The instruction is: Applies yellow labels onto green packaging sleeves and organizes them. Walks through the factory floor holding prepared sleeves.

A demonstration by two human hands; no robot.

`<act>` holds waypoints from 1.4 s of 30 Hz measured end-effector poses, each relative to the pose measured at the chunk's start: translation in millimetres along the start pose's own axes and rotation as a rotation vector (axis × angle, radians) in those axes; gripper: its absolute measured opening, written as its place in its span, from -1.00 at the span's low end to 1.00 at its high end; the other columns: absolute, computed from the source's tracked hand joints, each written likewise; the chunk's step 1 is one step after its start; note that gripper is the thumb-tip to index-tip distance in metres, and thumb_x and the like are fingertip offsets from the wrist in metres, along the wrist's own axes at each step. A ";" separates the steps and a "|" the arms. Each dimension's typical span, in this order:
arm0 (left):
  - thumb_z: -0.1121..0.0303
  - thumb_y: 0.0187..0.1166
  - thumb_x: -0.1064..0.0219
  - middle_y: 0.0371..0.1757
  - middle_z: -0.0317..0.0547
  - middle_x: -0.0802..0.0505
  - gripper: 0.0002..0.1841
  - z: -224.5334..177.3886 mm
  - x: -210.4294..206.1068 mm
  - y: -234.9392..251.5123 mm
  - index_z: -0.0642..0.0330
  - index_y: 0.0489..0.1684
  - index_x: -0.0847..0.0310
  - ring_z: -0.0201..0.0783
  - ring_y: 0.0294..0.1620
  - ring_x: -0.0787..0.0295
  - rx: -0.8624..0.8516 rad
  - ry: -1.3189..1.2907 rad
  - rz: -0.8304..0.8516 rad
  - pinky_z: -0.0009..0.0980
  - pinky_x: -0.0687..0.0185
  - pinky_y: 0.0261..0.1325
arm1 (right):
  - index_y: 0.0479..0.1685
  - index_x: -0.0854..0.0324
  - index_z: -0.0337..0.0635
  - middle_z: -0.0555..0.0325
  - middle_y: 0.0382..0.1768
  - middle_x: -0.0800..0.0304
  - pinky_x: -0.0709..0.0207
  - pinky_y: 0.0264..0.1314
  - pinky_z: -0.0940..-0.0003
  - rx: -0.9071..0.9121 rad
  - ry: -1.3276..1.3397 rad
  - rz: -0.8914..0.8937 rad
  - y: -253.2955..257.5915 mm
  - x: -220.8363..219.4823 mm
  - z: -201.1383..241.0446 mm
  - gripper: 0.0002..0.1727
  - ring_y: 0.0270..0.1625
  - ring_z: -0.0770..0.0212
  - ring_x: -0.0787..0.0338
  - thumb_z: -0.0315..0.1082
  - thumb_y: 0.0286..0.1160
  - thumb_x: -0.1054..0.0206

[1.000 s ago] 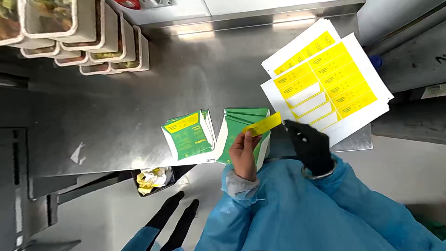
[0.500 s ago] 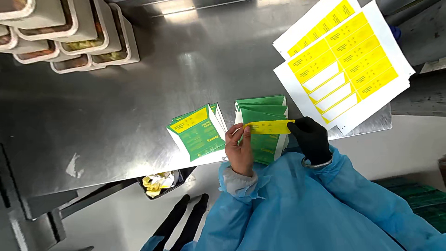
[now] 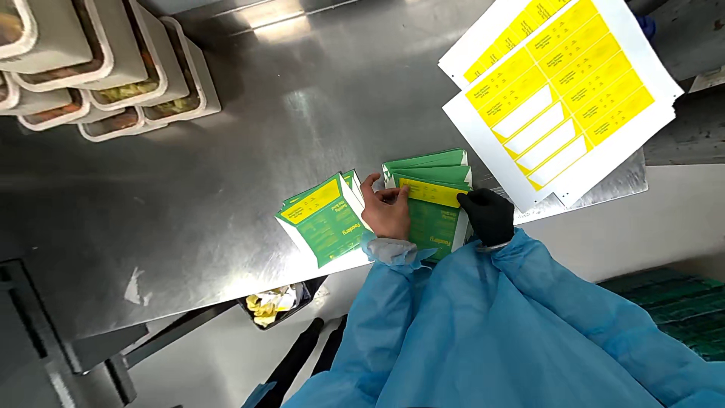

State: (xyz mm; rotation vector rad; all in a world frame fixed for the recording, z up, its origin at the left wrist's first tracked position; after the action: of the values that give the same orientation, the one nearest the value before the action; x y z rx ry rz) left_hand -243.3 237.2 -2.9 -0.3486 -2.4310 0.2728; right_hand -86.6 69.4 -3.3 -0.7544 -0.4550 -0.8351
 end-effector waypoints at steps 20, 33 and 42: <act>0.18 0.84 -0.06 0.80 0.05 -0.39 -0.47 -4.5 -22.2 -36.1 0.24 0.71 -0.37 0.06 0.86 -0.14 -0.864 0.478 0.320 0.12 -0.02 0.85 | 0.62 -0.54 -0.06 0.08 0.67 -0.52 -0.13 0.83 -0.14 0.886 -0.419 0.127 -8.0 -11.3 26.2 -0.34 0.78 -0.01 -0.36 0.16 0.71 -0.19; -0.21 -0.19 -0.79 0.94 0.15 0.05 0.45 21.8 21.0 -35.8 0.27 0.88 -0.01 0.19 0.94 0.31 -0.949 0.847 0.785 0.26 0.18 0.85 | 0.69 -0.44 -0.14 -0.09 0.67 -0.48 -0.17 0.80 -0.19 0.924 -0.629 0.064 16.0 77.3 -63.4 -0.17 0.76 -0.15 -0.38 0.30 0.62 -0.15; 0.08 0.42 -0.56 0.90 0.33 0.01 -0.02 -12.9 -3.4 -56.3 0.31 0.83 -0.11 0.38 0.90 0.26 -0.660 1.025 0.846 0.43 -0.12 0.67 | 0.71 -0.43 -0.07 0.02 0.72 -0.43 -0.23 0.80 -0.07 0.919 -0.679 0.236 39.3 79.3 -91.2 -0.18 0.79 -0.02 -0.33 0.32 0.62 -0.15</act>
State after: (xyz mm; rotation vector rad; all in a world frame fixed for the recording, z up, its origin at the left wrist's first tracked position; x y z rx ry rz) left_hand -242.6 184.4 20.8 -1.4018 -1.1872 -0.3203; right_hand -1.0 -20.7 -29.7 -0.1894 -1.2216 -0.0635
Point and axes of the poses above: each hand's wrist, its own y-axis towards the middle knuckle, its own x-axis out of the back of the hand, z = x × y, the point moved 4 cm from there along y, towards the middle knuckle
